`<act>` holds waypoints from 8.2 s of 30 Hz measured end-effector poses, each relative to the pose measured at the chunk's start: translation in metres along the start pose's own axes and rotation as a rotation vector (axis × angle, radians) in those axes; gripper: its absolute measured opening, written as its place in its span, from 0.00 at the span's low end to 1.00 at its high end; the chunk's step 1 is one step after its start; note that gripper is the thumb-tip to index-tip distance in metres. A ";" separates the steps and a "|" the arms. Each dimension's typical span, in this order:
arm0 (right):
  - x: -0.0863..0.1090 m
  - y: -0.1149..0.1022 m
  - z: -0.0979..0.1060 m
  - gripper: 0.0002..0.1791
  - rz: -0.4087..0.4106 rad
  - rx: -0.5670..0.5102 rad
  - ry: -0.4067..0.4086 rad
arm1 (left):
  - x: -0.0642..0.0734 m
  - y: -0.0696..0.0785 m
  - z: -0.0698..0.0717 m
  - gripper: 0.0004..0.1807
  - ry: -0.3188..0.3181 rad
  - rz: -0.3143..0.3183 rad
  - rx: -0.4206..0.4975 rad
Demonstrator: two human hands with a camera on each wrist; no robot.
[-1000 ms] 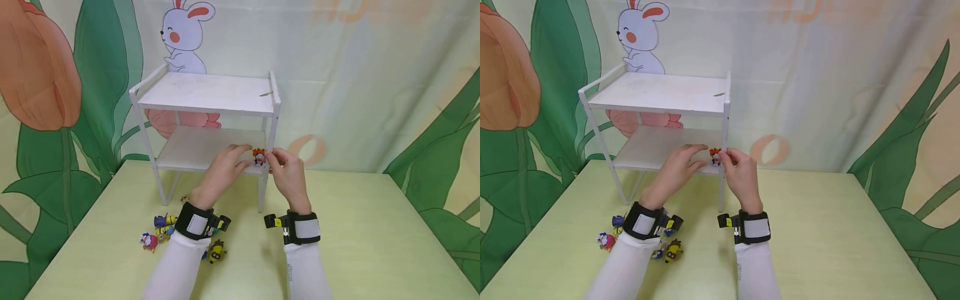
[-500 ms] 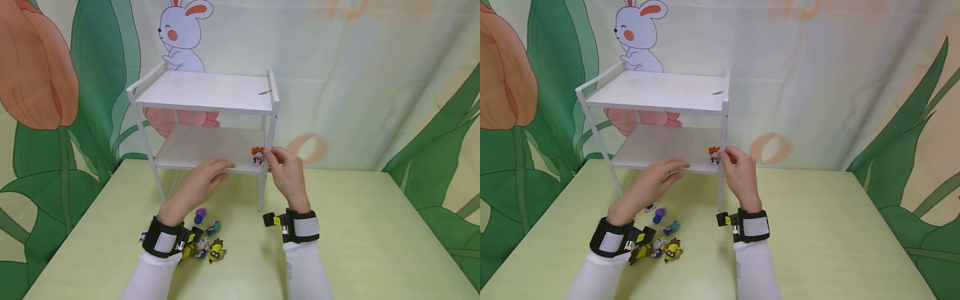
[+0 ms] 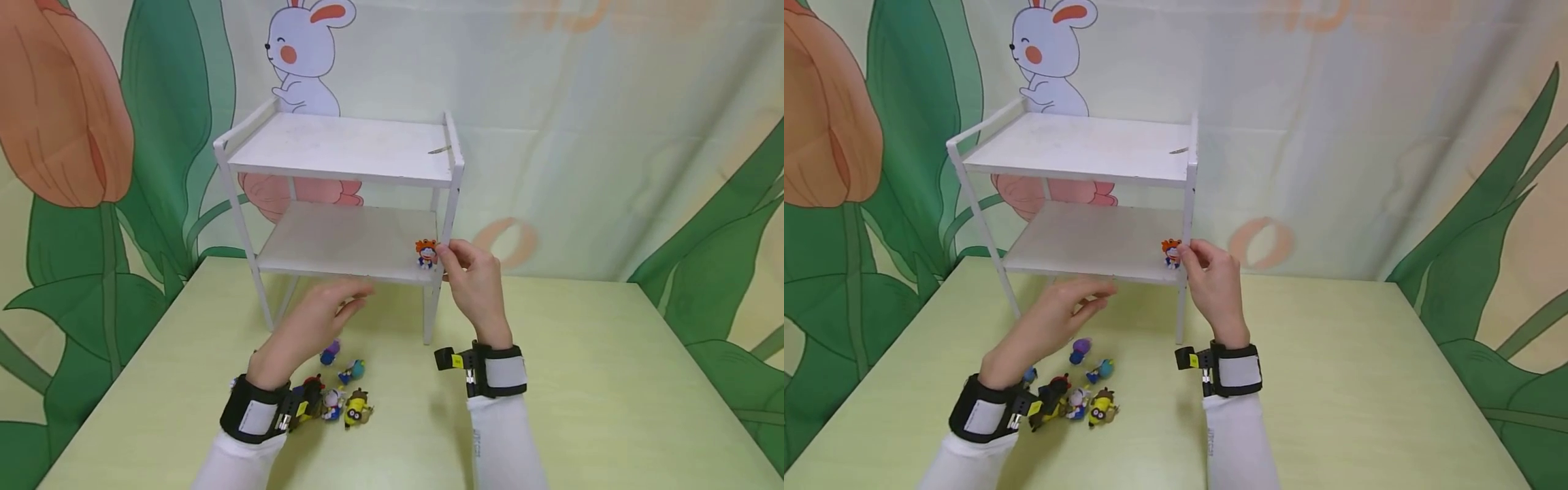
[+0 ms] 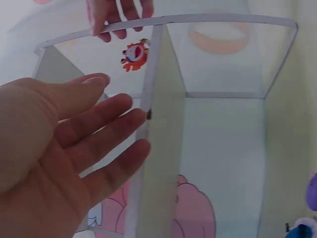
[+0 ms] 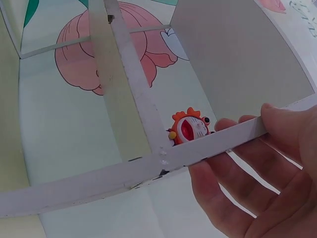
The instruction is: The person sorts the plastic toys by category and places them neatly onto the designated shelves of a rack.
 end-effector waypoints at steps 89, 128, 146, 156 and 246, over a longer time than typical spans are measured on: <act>0.003 -0.003 0.004 0.13 0.013 0.013 -0.012 | 0.045 -0.031 -0.101 0.11 -0.634 0.395 0.004; 0.002 -0.003 0.003 0.13 0.011 0.036 -0.013 | 0.021 -0.021 -0.054 0.08 -0.386 0.250 -0.012; 0.002 -0.003 0.007 0.13 0.012 0.033 -0.009 | 0.005 -0.007 -0.034 0.11 -0.291 0.212 0.008; 0.002 -0.002 0.004 0.13 0.011 0.037 -0.010 | -0.008 -0.004 -0.017 0.13 -0.193 0.196 0.021; 0.002 0.000 0.007 0.13 0.019 0.011 -0.017 | -0.084 -0.016 -0.026 0.17 0.273 0.152 0.096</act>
Point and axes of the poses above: each hand's wrist, its own x-axis away from the middle knuckle, its own z-axis out of the back of the hand, y = z × x, the point moved 9 cm from there along -x, towards the middle knuckle, and after that the axes turned 1 degree about y, right-handed, at the moved point
